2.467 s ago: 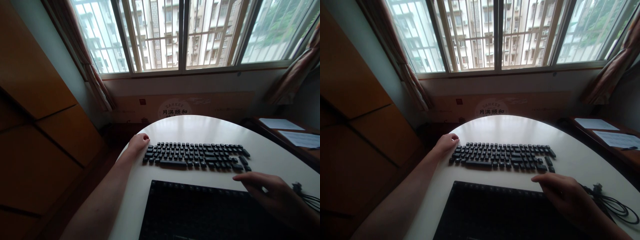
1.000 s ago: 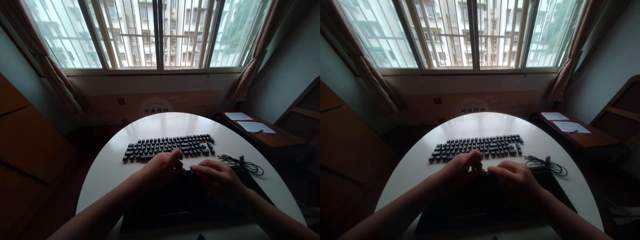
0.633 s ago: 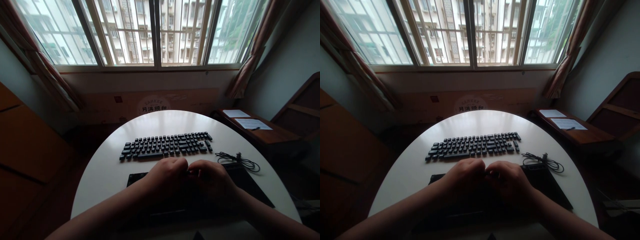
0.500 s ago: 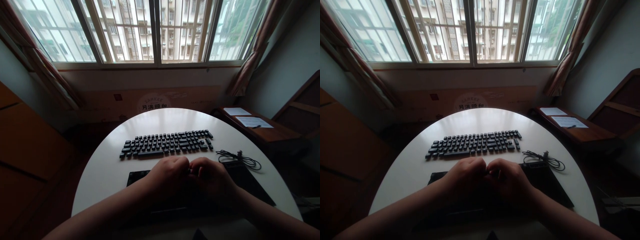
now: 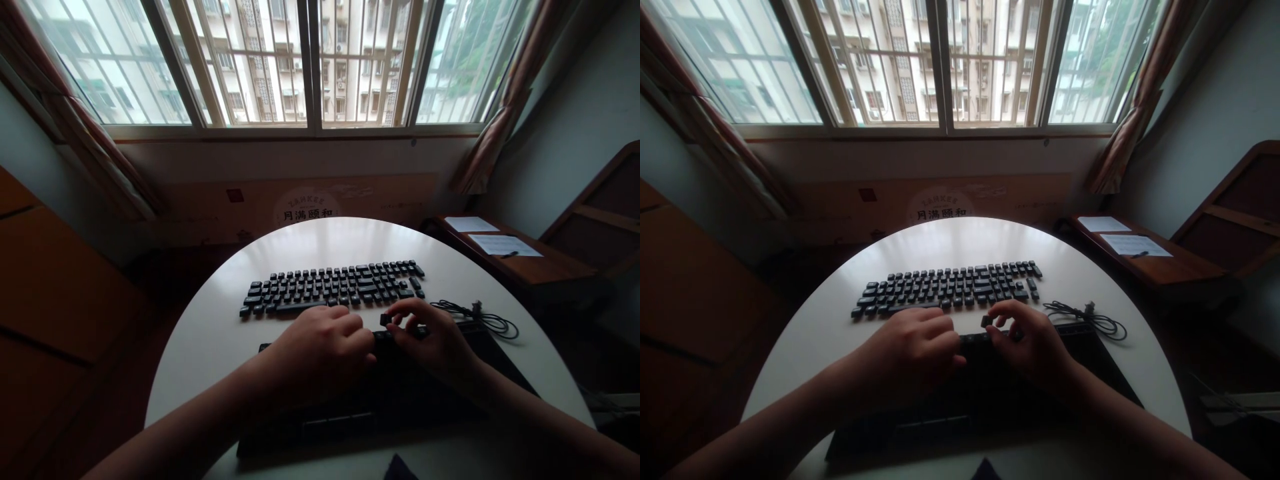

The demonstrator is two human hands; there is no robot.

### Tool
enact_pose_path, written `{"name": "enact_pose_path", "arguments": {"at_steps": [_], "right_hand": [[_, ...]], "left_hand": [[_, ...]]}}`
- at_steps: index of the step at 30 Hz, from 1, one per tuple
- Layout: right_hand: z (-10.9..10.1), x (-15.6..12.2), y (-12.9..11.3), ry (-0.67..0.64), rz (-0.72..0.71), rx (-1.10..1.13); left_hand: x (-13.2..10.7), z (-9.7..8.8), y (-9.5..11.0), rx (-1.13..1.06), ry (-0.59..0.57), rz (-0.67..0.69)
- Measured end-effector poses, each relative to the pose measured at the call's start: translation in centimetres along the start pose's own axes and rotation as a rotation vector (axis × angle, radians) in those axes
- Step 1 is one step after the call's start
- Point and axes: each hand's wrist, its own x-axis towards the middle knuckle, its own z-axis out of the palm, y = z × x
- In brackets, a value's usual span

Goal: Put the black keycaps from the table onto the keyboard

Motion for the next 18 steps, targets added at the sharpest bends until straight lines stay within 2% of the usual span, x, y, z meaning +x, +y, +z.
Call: {"name": "enact_pose_path", "arguments": {"at_steps": [3,6,8,10,12,13,14,16,17,18], "right_hand": [[-0.3,0.2,0.6,0.003,-0.026,-0.029],[-0.2,0.4,0.4,-0.068,-0.071,-0.1],[0.0,0.7,-0.2,-0.156,-0.142,-0.135],[0.5,1.2,-1.3,-0.245,-0.219,-0.135],[1.4,2.0,-2.5,-0.324,-0.286,-0.11],[2.0,2.4,-3.1,-0.355,-0.316,-0.093],[2.8,3.0,-3.7,-0.381,-0.345,-0.074],[4.6,4.0,-4.8,-0.416,-0.392,-0.025],[5.7,4.6,-5.3,-0.421,-0.407,-0.002],[6.9,5.0,-5.7,-0.426,-0.42,0.018]], "left_hand": [[-0.5,0.0,3.5,0.07,-0.203,0.029],[-1.5,0.8,6.6,0.063,-0.418,0.014],[-2.1,0.3,7.0,0.024,-0.45,-0.011],[-2.8,-1.3,5.4,-0.038,-0.375,-0.057],[-3.5,-3.1,2.2,-0.045,-0.132,-0.231],[-4.0,-3.8,0.2,-0.065,0.036,-0.324],[-4.6,-4.2,-1.8,-0.069,0.253,-0.436],[-6.0,-4.1,-6.0,-0.045,0.709,-0.669],[-6.8,-3.6,-7.9,-0.049,0.894,-0.817],[-7.7,-2.7,-9.6,-0.073,1.025,-0.968]]}}
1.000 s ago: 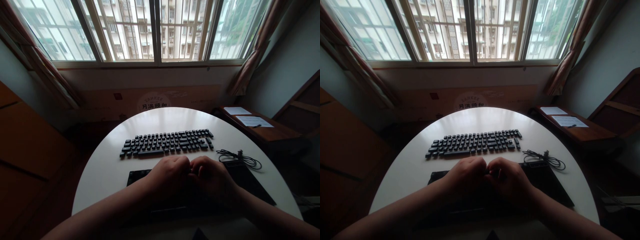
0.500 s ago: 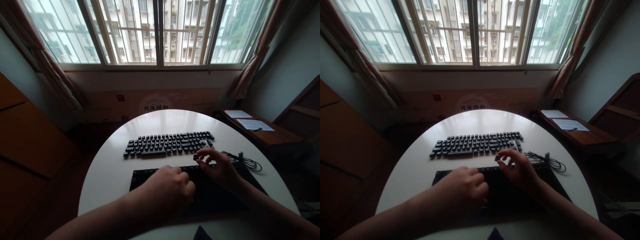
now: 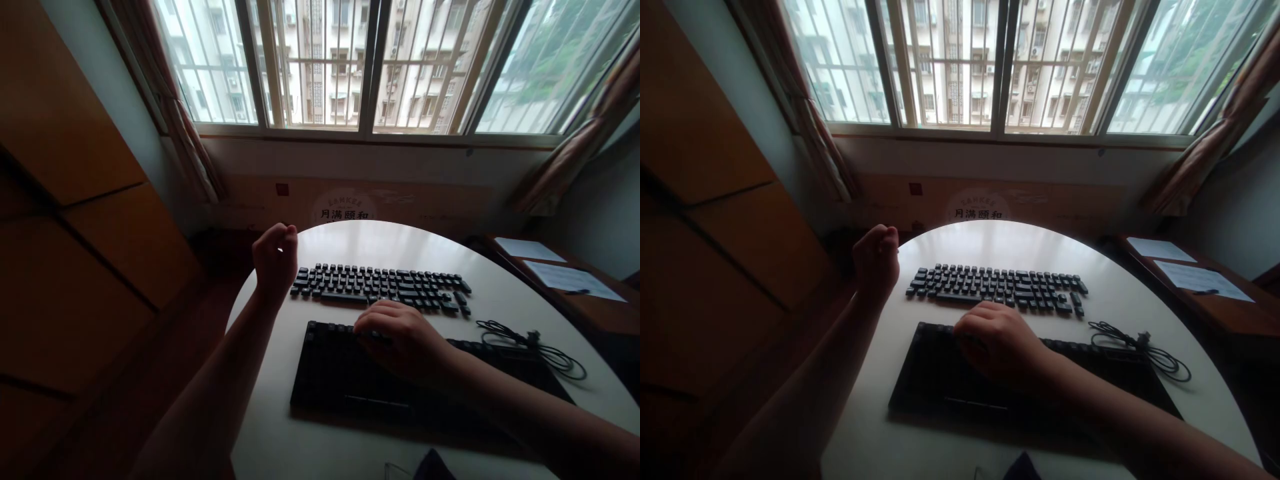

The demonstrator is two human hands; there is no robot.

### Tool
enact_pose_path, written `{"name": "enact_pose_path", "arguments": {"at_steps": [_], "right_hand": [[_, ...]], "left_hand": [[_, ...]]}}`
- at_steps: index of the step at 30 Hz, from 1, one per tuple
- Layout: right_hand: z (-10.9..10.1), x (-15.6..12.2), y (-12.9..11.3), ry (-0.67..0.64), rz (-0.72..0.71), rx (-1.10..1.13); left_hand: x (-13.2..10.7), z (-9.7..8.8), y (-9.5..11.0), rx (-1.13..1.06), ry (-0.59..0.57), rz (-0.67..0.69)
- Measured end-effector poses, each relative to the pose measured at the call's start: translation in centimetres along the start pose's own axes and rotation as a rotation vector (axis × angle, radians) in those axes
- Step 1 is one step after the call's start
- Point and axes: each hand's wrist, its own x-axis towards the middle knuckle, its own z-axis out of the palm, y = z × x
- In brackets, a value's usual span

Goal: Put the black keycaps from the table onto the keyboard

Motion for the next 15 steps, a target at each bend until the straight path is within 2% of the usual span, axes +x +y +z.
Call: {"name": "enact_pose_path", "arguments": {"at_steps": [4,7,11,15], "right_hand": [[3.4,2.8,0.1,0.009,-0.021,0.001],[5.2,3.5,0.3,-0.002,0.02,0.004],[6.5,3.1,0.8,-0.011,0.061,0.018],[7.4,2.4,1.3,0.0,0.072,0.016]], "left_hand": [[0.5,1.6,-7.6,0.036,0.095,-0.236],[0.5,2.3,-11.8,0.07,0.169,-0.428],[0.5,2.7,-15.1,0.138,0.18,-0.586],[0.7,3.0,-16.5,0.219,0.149,-0.668]]}}
